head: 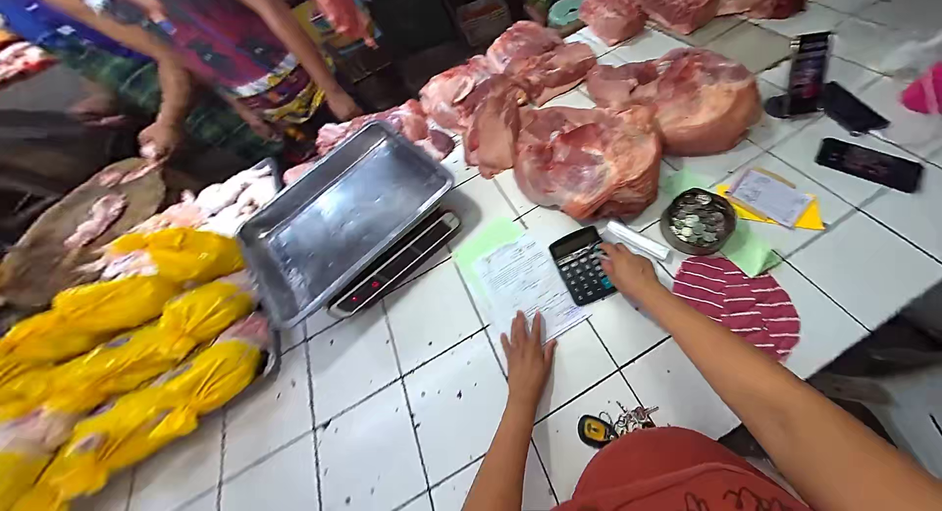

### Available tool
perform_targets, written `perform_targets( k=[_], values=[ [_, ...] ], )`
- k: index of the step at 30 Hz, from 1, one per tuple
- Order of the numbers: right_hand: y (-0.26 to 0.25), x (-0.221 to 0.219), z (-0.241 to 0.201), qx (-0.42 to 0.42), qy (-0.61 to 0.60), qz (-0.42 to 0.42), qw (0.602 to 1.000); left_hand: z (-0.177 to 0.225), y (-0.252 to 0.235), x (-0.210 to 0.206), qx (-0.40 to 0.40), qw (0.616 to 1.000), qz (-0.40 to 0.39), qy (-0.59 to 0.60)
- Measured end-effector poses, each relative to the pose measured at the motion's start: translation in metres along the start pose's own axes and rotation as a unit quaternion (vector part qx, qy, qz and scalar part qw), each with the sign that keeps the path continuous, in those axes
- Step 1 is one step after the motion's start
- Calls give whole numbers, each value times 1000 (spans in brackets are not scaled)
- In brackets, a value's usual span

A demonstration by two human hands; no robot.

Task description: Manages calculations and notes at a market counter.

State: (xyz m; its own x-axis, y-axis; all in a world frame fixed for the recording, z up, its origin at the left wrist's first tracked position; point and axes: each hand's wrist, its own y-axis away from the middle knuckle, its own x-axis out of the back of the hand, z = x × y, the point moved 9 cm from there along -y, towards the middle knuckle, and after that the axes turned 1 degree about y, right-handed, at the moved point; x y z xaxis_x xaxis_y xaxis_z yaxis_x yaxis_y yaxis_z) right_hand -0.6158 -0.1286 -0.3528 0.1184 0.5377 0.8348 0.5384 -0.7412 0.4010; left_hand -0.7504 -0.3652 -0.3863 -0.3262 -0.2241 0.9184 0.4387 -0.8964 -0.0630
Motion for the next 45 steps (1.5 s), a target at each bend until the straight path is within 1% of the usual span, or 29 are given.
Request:
perform_targets(
  k=[2,10,17,21,23,25,27,29,31,32,33,36,38,40,42,45],
  values=[
    [-2,2,0,9,7,15,1000,-1,2,4,-2,999,33,33],
    [1,3,-2,28,44,34,998,-3,6,-1,9,999,31,40],
    [1,2,-2,19,50,45,998,2,11,4,-17,996,83,31],
    [6,2,-3,16,48,49,997,1,15,4,-17,995,90,29],
    [17,6,-10,50,39,73,995,-1,18,7,-17,995,91,32],
    [39,0,-17,116,38,79,989,-6,23,9,-14,996,80,35],
    [66,-23,-21,167,40,37,984,-12,28,11,-7,996,76,37],
    [91,-52,-20,195,46,-19,980,-16,30,12,5,996,74,41],
    [106,-79,-13,190,72,-78,976,-18,29,10,11,997,70,39],
    [109,-89,-10,172,89,-112,975,-19,28,9,12,997,67,37],
    [108,-92,-8,156,95,-127,975,-19,27,8,12,997,66,35],
    [89,-68,-14,114,69,-85,987,-19,26,9,11,997,70,34],
    [65,-48,-16,85,58,-34,994,-19,26,9,11,997,71,32],
    [45,-37,-17,63,53,-11,997,-20,27,8,12,997,71,28],
    [35,-27,-23,64,42,18,997,-21,26,7,13,997,71,25],
    [34,-19,-30,79,28,66,994,-21,26,7,15,997,73,21]
  ],
)
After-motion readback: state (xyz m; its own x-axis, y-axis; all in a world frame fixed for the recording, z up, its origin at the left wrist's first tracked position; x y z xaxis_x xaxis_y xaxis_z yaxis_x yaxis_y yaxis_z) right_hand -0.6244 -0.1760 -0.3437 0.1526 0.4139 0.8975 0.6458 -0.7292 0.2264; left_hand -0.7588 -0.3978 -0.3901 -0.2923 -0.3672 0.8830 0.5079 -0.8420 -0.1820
